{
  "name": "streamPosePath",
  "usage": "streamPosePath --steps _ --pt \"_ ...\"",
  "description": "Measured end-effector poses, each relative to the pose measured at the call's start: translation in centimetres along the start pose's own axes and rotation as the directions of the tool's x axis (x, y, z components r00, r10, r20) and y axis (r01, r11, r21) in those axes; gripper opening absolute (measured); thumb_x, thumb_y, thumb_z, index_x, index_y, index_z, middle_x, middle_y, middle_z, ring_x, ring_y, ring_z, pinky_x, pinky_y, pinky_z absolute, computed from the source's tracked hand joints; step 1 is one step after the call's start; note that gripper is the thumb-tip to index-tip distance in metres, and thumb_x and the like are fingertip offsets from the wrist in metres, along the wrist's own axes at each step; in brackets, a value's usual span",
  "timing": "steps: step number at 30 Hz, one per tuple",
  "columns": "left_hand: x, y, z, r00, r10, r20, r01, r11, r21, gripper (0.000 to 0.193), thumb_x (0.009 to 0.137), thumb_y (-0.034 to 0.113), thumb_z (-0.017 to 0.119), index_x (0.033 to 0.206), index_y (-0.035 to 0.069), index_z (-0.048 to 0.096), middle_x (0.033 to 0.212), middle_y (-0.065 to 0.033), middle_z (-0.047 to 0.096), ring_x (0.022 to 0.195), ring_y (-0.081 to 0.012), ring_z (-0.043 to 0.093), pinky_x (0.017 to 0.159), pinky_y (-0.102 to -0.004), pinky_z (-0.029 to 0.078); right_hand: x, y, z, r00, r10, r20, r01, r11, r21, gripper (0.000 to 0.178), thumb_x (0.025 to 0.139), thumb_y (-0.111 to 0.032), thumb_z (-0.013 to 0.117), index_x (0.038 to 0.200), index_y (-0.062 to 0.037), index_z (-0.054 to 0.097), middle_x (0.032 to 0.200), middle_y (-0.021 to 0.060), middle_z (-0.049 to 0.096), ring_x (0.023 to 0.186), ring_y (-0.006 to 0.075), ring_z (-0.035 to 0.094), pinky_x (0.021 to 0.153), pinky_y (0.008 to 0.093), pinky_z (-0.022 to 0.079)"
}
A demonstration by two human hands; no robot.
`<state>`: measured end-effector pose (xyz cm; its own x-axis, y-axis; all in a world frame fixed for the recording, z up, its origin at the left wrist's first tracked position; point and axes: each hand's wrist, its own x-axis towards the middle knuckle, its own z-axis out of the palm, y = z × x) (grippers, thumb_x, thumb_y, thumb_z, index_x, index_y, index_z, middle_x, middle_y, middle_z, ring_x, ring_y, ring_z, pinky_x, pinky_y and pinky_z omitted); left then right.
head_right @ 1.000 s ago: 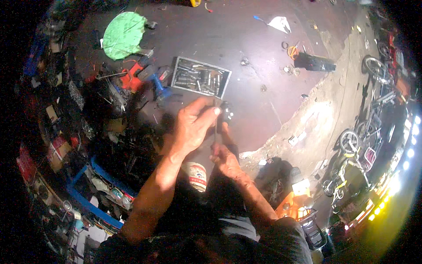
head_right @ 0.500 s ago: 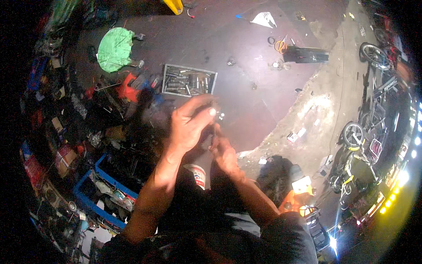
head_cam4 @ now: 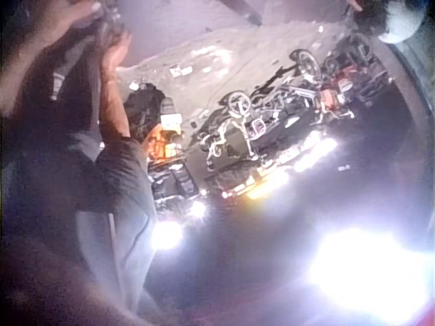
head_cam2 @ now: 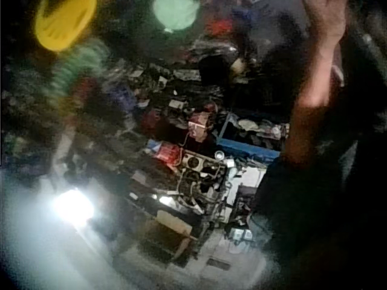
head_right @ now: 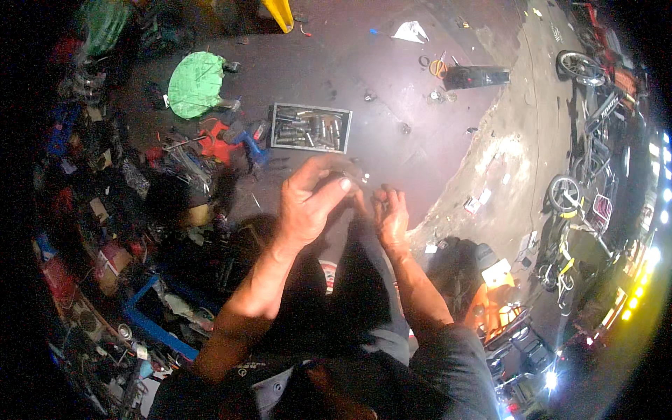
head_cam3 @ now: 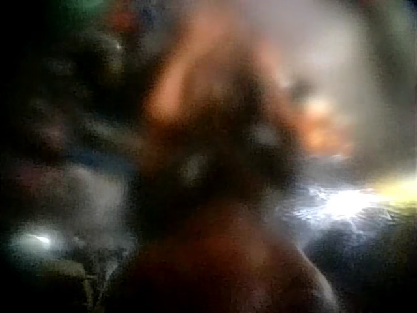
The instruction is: The person wraps black tape around the seams of a large plastic battery case and uses a screwdriver to tighten a screw on one side of the case.
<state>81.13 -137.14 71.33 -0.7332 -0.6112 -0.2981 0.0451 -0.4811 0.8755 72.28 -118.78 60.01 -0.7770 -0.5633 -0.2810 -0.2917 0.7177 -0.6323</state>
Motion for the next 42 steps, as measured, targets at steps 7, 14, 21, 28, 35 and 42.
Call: streamPosePath --steps 7,14,21,28,35,42 --pt "-3.6 0.1 0.0 0.985 0.147 -0.085 -0.103 0.913 0.395 0.023 0.087 -0.004 0.059 0.109 -0.002 0.062 0.097 -0.0086 0.066 0.084 -0.0155 0.064 0.074 -0.0280 0.053 -4.7 1.9 0.2 0.993 0.085 0.088 -0.089 0.995 0.043 0.029 0.086 -0.017 0.060 0.114 -0.0100 0.058 0.106 0.0131 0.059 0.105 0.0341 0.056 0.089 0.0428 0.043" --pt "-3.3 -1.2 5.9 0.994 0.109 0.014 -0.105 0.905 0.413 0.013 0.091 0.001 0.058 0.105 -0.001 0.059 0.089 -0.0052 0.062 0.078 -0.0116 0.058 0.075 -0.0266 0.049 -9.2 6.7 -5.6 0.992 -0.011 0.123 0.021 0.996 -0.084 0.035 0.082 -0.018 0.065 0.114 -0.0074 0.058 0.096 0.0157 0.056 0.099 0.0374 0.054 0.082 0.0445 0.049" --pt "-4.5 -3.6 14.7 0.968 0.043 0.246 -0.191 0.762 0.619 0.010 0.089 -0.002 0.060 0.099 -0.001 0.059 0.086 -0.0024 0.059 0.072 -0.0091 0.054 0.066 -0.0231 0.046 -14.9 12.4 -13.1 0.992 0.124 0.032 -0.125 0.992 0.025 0.033 0.084 -0.019 0.061 0.114 -0.0066 0.054 0.101 0.0160 0.055 0.103 0.0362 0.055 0.086 0.0452 0.047" --pt "-6.9 -4.5 22.0 0.871 -0.322 0.371 -0.049 0.695 0.718 0.009 0.084 0.005 0.065 0.084 0.003 0.057 0.073 0.0024 0.052 0.066 -0.0059 0.045 0.060 -0.0225 0.040 -19.6 18.0 -19.0 0.942 0.333 0.039 -0.335 0.939 0.075 0.038 0.083 -0.018 0.059 0.120 -0.0098 0.057 0.103 0.0168 0.054 0.100 0.0366 0.054 0.087 0.0463 0.046" --pt "-7.4 -3.3 21.9 0.759 -0.544 0.357 -0.026 0.523 0.852 0.007 0.084 0.005 0.062 0.087 -0.001 0.059 0.070 -0.0041 0.060 0.060 -0.0090 0.052 0.054 -0.0249 0.041 -21.1 19.3 -18.5 0.902 0.419 0.101 -0.423 0.905 0.028 0.028 0.085 -0.020 0.057 0.112 -0.0114 0.061 0.109 0.0161 0.055 0.108 0.0370 0.051 0.092 0.0457 0.044" --pt "-7.3 0.2 17.8 0.782 -0.519 0.344 0.052 0.605 0.794 0.008 0.088 0.005 0.056 0.092 -0.001 0.059 0.074 -0.0056 0.061 0.062 -0.0109 0.056 0.057 -0.0261 0.046 -21.0 13.8 -17.9 0.937 0.337 0.096 -0.347 0.930 0.122 0.032 0.079 -0.018 0.062 0.110 -0.0097 0.062 0.117 0.0157 0.051 0.104 0.0381 0.054 0.087 0.0484 0.047"
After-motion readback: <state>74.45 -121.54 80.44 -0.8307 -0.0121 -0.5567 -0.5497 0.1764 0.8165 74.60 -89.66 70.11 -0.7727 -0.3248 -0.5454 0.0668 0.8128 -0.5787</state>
